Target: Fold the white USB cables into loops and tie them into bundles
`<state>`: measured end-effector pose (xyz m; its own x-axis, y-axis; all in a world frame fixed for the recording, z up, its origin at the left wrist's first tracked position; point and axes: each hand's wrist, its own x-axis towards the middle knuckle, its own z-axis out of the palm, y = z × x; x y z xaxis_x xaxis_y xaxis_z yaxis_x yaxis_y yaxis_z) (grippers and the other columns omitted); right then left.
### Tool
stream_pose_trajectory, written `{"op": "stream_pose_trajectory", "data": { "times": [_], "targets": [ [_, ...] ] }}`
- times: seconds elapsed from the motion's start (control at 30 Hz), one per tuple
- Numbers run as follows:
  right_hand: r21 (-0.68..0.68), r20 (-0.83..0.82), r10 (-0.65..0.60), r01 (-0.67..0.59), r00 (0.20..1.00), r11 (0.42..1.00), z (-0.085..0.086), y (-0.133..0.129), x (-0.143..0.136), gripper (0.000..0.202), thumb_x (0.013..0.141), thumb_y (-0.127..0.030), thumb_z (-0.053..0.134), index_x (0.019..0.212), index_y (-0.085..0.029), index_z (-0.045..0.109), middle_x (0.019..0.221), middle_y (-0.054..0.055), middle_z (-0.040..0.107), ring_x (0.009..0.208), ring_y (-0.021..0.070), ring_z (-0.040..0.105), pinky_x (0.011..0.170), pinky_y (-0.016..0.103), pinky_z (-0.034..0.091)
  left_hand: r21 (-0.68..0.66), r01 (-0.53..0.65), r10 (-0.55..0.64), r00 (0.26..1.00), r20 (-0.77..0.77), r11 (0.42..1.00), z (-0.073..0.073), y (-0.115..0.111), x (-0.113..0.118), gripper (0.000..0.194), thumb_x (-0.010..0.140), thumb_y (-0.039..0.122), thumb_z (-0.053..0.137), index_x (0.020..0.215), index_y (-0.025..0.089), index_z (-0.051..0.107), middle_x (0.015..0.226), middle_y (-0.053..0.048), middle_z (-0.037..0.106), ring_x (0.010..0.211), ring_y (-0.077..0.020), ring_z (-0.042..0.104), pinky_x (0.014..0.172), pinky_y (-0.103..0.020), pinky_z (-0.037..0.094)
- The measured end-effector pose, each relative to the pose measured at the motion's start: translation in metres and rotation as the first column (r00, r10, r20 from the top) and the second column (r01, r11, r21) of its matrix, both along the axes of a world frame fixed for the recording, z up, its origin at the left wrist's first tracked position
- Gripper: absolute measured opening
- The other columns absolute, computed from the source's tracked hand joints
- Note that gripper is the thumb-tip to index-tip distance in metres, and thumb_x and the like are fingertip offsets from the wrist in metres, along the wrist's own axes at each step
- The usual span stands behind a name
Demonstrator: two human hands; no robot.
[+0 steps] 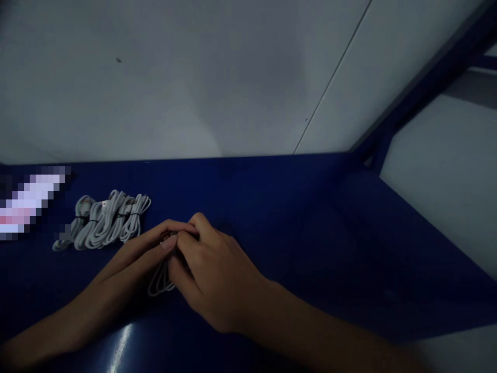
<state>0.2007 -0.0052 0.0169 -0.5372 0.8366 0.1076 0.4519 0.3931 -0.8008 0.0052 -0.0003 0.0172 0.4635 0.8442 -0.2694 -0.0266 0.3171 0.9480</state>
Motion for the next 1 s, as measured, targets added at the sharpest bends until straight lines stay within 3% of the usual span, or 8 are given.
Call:
{"op": "stream_pose_trajectory", "data": {
  "times": [0.33, 0.6, 0.8, 1.0],
  "targets": [
    [0.020, 0.014, 0.012, -0.012, 1.000, 1.000, -0.0003, 0.0012, 0.0003, 0.026, 0.114, -0.023, 0.050, 0.094, -0.015, 0.065, 0.104, 0.005, 0.056, 0.081, 0.0149, 0.060, 0.071, 0.035, 0.057, 0.032, 0.038, -0.037, 0.999, -0.018, 0.999, -0.0002, -0.0013, -0.0011, 0.028, 0.115, 0.040, 0.055, 0.138, 0.033, 0.070, 0.119, 0.000, 0.072, 0.095, -0.0170, 0.067, 0.090, -0.028, 0.058],
    [0.028, 0.017, 0.013, -0.013, 1.000, 1.000, -0.0015, 0.0011, -0.0004, 0.023, 0.113, -0.023, 0.051, 0.095, -0.015, 0.064, 0.104, 0.004, 0.056, 0.078, 0.0135, 0.059, 0.069, 0.033, 0.054, 0.032, 0.032, -0.030, 0.998, -0.052, 0.999, -0.0007, -0.0043, -0.0023, 0.028, 0.114, 0.045, 0.056, 0.137, 0.036, 0.071, 0.119, 0.000, 0.072, 0.098, -0.0173, 0.067, 0.092, -0.027, 0.058],
    [0.052, 0.032, 0.014, -0.016, 0.999, 0.999, -0.0025, 0.0021, 0.0006, 0.022, 0.112, -0.022, 0.052, 0.096, -0.014, 0.063, 0.103, 0.004, 0.055, 0.079, 0.0135, 0.059, 0.069, 0.033, 0.053, 0.051, 0.047, -0.043, 0.996, -0.076, 0.998, 0.0049, -0.0037, 0.0002, 0.025, 0.114, 0.045, 0.056, 0.130, 0.034, 0.072, 0.099, 0.002, 0.068, 0.090, -0.0167, 0.065, 0.084, -0.025, 0.058],
    [0.050, 0.029, 0.023, -0.025, 0.999, 0.998, -0.0008, 0.0011, 0.0010, 0.021, 0.112, -0.020, 0.052, 0.096, -0.014, 0.064, 0.103, 0.004, 0.055, 0.076, 0.0125, 0.056, 0.067, 0.032, 0.052, 0.061, 0.038, -0.033, 0.997, -0.076, 0.997, 0.0054, -0.0023, 0.0021, 0.024, 0.114, 0.045, 0.057, 0.130, 0.034, 0.070, 0.100, 0.002, 0.067, 0.088, -0.0166, 0.064, 0.083, -0.025, 0.058]
  ]
}}
